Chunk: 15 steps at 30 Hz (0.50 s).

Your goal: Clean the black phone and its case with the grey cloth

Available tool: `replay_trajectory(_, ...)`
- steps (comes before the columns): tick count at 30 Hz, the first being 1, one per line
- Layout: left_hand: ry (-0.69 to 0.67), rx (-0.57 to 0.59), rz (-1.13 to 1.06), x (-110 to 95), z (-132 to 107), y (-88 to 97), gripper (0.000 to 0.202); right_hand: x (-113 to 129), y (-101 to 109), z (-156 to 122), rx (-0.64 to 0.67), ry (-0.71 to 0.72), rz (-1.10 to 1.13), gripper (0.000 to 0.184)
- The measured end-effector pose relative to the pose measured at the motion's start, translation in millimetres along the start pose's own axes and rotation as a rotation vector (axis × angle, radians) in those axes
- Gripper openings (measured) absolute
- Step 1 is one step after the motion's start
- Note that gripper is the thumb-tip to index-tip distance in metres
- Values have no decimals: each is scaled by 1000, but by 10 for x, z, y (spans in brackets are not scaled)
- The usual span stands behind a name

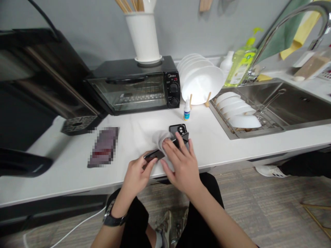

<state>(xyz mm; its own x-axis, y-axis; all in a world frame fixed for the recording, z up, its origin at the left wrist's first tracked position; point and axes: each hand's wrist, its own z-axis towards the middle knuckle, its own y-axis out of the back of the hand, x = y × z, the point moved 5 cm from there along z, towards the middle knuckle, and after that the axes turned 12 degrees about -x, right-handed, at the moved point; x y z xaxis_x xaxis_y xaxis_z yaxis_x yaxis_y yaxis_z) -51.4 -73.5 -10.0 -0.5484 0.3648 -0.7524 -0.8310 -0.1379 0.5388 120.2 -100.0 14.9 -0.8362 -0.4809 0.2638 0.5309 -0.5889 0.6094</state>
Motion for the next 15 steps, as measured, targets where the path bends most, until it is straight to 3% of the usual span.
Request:
replay_trajectory(4,7,-12,7,-17,17,-3,19,-496,87,23,-70,-119,-80,49)
replay_trajectory(7,17,-23,22,-15,10,9,19,-555,76,33,-75,-137,-81,51)
replay_trajectory(9,23,-26,18,-13,3,13,20,-416,32,35,-58,-123,-62,53)
replay_trajectory(15,26,-23,14,14,-5,28,12,327,-141,39,24,5,49,49)
